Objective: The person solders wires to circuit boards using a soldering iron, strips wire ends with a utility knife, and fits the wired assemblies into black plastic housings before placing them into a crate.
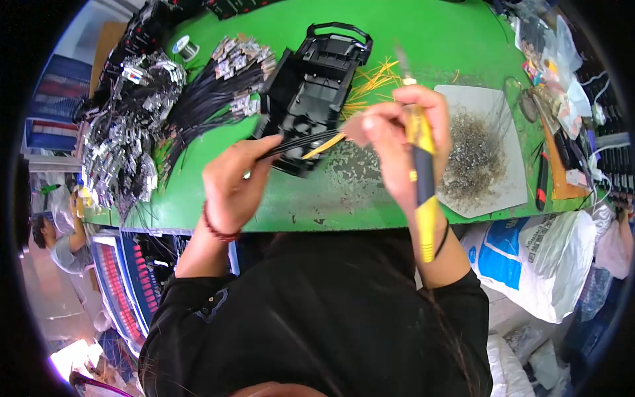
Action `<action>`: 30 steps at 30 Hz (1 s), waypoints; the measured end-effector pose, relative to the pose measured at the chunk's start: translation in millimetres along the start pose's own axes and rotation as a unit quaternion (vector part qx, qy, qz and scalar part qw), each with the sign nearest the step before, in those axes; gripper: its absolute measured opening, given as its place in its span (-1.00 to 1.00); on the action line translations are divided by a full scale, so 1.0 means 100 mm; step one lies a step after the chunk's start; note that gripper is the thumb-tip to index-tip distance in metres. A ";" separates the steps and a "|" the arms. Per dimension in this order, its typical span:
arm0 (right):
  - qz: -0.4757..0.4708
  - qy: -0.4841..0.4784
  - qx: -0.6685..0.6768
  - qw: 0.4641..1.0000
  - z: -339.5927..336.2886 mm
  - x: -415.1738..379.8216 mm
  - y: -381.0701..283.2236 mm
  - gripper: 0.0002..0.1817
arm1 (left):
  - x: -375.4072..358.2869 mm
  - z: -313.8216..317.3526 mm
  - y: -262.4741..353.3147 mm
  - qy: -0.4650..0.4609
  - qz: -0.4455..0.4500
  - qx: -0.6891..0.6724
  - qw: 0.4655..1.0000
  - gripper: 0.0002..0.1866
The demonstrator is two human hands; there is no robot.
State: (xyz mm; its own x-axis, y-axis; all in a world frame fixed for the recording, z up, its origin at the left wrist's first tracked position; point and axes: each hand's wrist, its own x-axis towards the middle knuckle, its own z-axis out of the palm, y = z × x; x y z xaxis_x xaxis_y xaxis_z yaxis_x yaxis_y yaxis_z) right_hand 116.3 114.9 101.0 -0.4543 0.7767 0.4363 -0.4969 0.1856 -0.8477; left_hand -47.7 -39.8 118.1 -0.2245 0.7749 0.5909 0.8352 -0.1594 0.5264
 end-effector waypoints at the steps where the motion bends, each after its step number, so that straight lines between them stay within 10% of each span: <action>1: -0.011 0.013 -0.011 1.000 -0.14 0.02 -0.01 -0.60 | 0.04 -0.21 0.03 -0.086 -0.093 -0.009 0.992 -0.70; 4: -0.004 0.051 -0.048 0.998 -0.44 -0.08 -0.01 -0.56 | 0.26 -0.57 -0.11 -0.272 -0.185 -0.064 0.942 -0.83; 7: -0.031 0.042 -0.127 0.990 -0.52 -0.24 0.02 -0.60 | 0.51 -0.33 -0.26 -0.186 0.066 0.135 0.971 -0.94; 12: -0.104 0.092 -0.168 0.976 -0.63 -0.29 -0.05 -0.62 | 1.48 0.40 -0.59 -0.095 0.369 0.076 0.922 -0.78; 16: -0.163 0.067 -0.334 0.926 -0.82 -0.41 -0.02 -0.64 | 1.39 0.96 -0.89 -0.298 0.263 0.051 0.916 -0.82; 18: -0.183 0.045 -0.358 0.914 -0.78 -0.41 -0.09 -0.63 | 1.30 0.82 -0.77 -0.176 0.293 0.006 0.940 -0.76; 21: -0.187 0.064 -0.319 0.927 -0.51 -0.34 -0.14 -0.77 | 1.23 0.49 -0.77 -0.003 -0.019 0.107 0.994 -0.80; 25: -0.252 -0.067 -0.402 0.878 -0.07 -0.08 -0.13 -0.60 | 1.12 0.39 -0.88 -0.252 -0.168 0.252 0.919 -0.32; 30: -0.161 -0.211 -0.392 0.881 0.09 -0.23 0.10 -0.60 | 1.08 0.55 -1.04 -0.314 -0.236 0.059 0.917 -0.52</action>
State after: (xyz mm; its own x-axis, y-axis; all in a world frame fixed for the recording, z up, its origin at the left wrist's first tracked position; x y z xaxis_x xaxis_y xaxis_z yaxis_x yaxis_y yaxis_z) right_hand 115.3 93.5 85.5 -0.7001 0.3452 0.6251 -0.0630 0.8421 -0.5356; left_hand -130.9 94.1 94.1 -0.2727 0.9459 -0.1756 0.7761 0.3242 0.5409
